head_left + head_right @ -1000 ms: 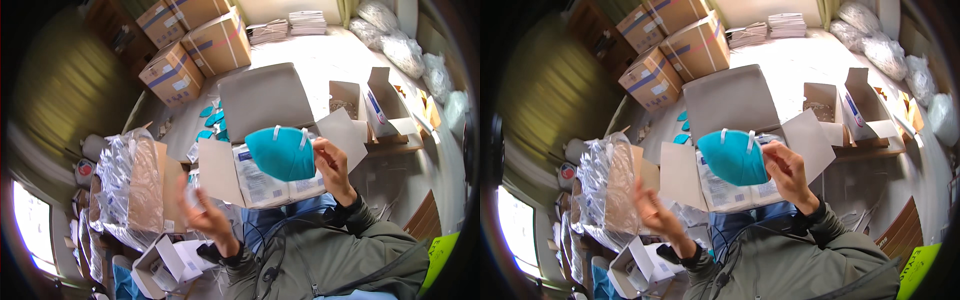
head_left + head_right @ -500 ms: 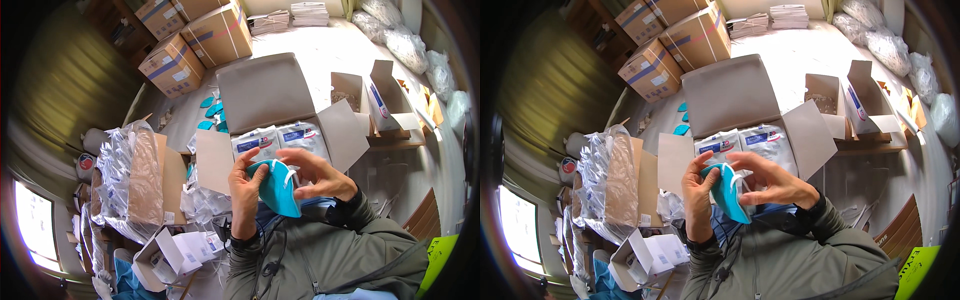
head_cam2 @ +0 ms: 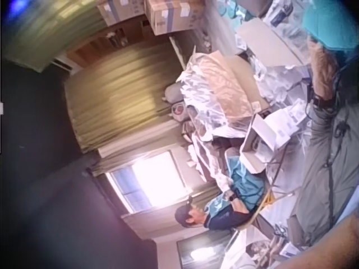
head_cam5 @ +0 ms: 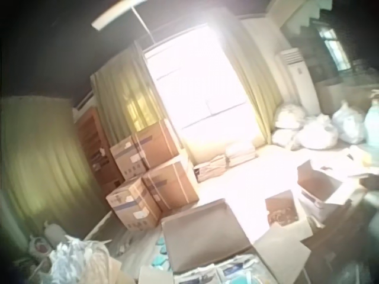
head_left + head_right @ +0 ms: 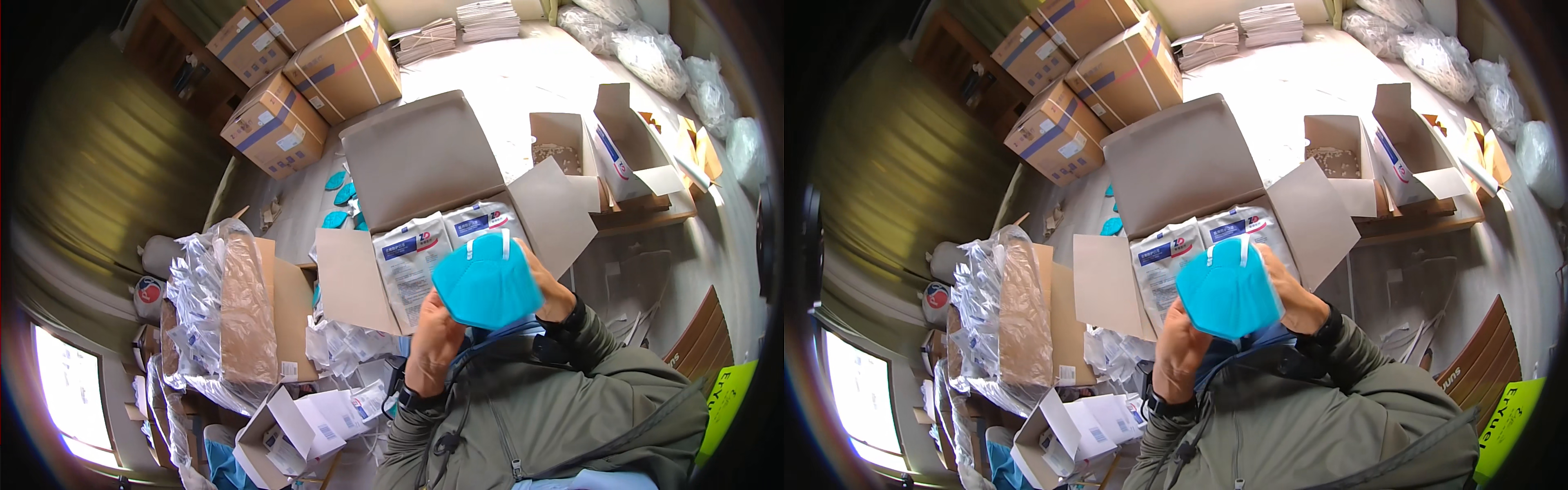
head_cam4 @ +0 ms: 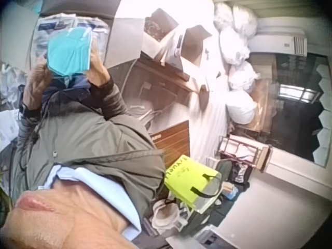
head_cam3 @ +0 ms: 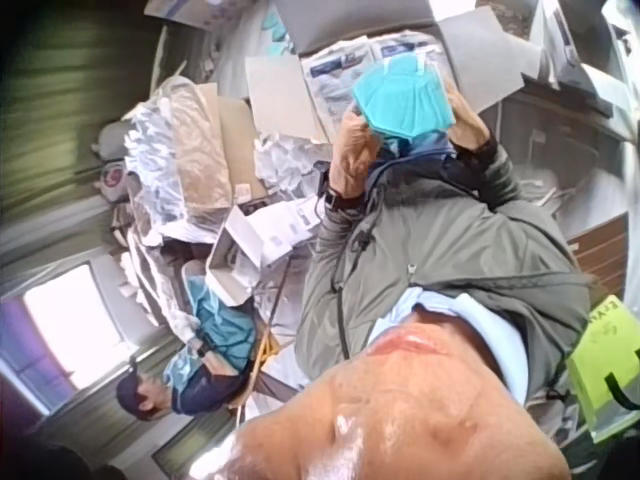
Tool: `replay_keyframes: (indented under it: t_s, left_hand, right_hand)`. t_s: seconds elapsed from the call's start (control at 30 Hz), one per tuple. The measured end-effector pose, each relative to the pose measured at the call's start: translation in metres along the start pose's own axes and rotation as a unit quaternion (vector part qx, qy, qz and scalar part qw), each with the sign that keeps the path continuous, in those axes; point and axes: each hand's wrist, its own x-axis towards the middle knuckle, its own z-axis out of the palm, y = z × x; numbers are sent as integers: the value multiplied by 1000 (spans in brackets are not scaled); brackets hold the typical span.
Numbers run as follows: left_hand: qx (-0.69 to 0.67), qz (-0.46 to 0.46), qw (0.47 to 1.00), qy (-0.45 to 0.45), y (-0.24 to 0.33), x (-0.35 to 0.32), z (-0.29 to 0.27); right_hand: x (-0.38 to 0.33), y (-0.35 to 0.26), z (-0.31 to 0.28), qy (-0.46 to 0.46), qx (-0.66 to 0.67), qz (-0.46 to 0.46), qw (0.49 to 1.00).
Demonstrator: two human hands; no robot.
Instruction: The person is sorting and organizing green masks and other medical supply pouches into boxes.
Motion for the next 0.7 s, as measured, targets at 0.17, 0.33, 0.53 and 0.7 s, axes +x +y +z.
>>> replay_keyframes:
  t_s: [0.17,0.33,0.53,0.7]
  left_hand:
    - [373,208,904,-5,-15,6,33]
    - [192,101,976,33,2,19,39]
    - [-105,147,983,-22,44,5,18]
    - [-158,196,968,17,57,0,22]
  right_hand:
    - [13,21,7,-52,-152,-150,975]
    - [20,-14,13,-169,-103,24,980]
    - [21,-23,9,-186,4,165,969]
    - [25,-16,12,-125,-17,89,988]
